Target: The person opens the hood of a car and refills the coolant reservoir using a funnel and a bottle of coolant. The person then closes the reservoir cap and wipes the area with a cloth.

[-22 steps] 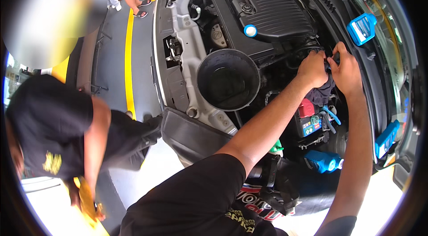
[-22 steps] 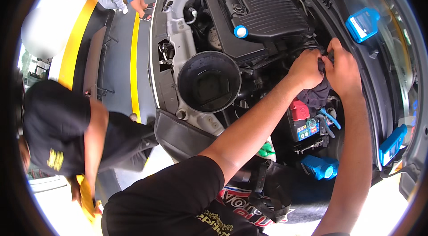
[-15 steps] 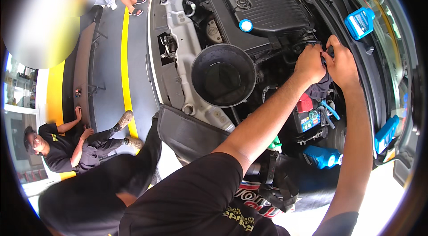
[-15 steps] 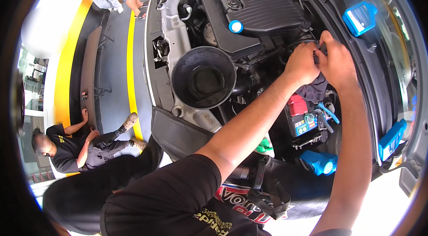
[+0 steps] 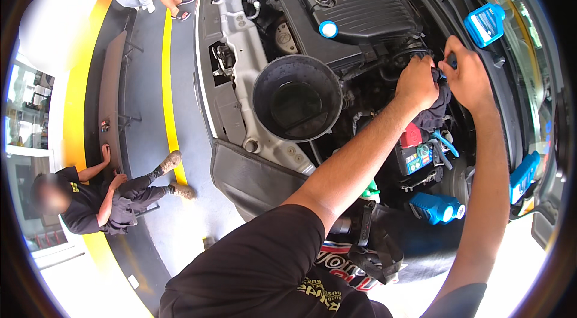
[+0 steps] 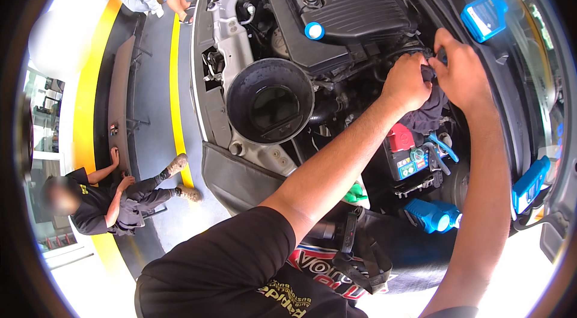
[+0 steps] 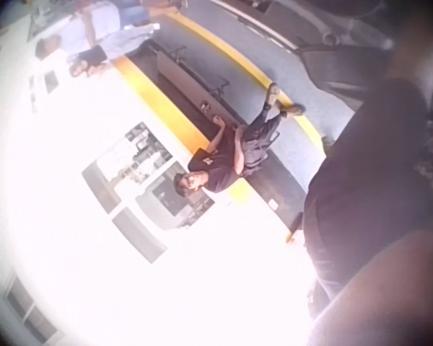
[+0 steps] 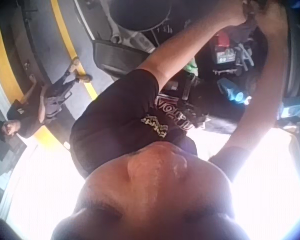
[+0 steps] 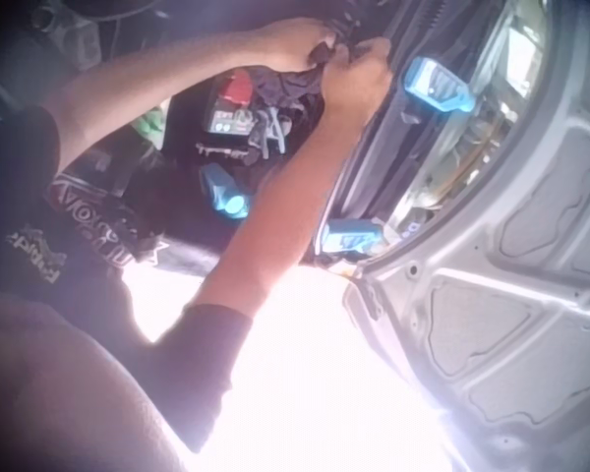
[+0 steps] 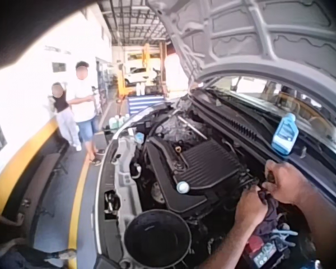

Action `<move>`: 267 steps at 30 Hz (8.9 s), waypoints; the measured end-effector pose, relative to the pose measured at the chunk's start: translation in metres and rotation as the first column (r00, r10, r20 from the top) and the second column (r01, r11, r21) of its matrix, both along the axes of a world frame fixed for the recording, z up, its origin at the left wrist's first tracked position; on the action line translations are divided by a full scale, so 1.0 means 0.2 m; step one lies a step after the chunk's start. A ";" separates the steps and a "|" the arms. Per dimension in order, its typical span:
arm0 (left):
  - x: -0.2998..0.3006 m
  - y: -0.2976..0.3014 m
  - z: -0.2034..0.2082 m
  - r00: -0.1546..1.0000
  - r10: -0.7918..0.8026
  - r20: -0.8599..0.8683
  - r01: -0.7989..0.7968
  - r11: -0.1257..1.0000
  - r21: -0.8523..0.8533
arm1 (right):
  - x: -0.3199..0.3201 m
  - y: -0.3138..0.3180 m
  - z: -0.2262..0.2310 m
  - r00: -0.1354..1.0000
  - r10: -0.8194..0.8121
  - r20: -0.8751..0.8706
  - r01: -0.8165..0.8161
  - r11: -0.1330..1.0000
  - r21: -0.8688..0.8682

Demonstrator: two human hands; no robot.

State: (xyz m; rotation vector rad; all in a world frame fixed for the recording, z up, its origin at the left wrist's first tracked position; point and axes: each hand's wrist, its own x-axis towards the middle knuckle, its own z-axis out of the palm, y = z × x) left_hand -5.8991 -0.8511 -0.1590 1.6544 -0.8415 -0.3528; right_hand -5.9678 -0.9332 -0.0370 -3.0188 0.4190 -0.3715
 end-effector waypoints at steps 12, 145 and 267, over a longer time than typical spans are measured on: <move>0.01 0.01 -0.01 1.000 -0.018 -0.004 0.018 0.998 0.057 | 0.11 0.08 0.08 0.972 -0.205 -0.116 0.213 0.975 0.066; 0.16 0.70 -0.39 0.847 -0.429 0.312 -0.218 0.255 0.942 | -0.01 -0.06 -0.13 0.998 -0.059 -0.010 0.058 0.995 -0.075; 0.25 -0.08 -0.04 0.976 -0.213 -0.047 0.215 0.975 0.048 | -0.02 0.07 0.00 0.993 0.111 -0.029 -0.115 0.974 -0.197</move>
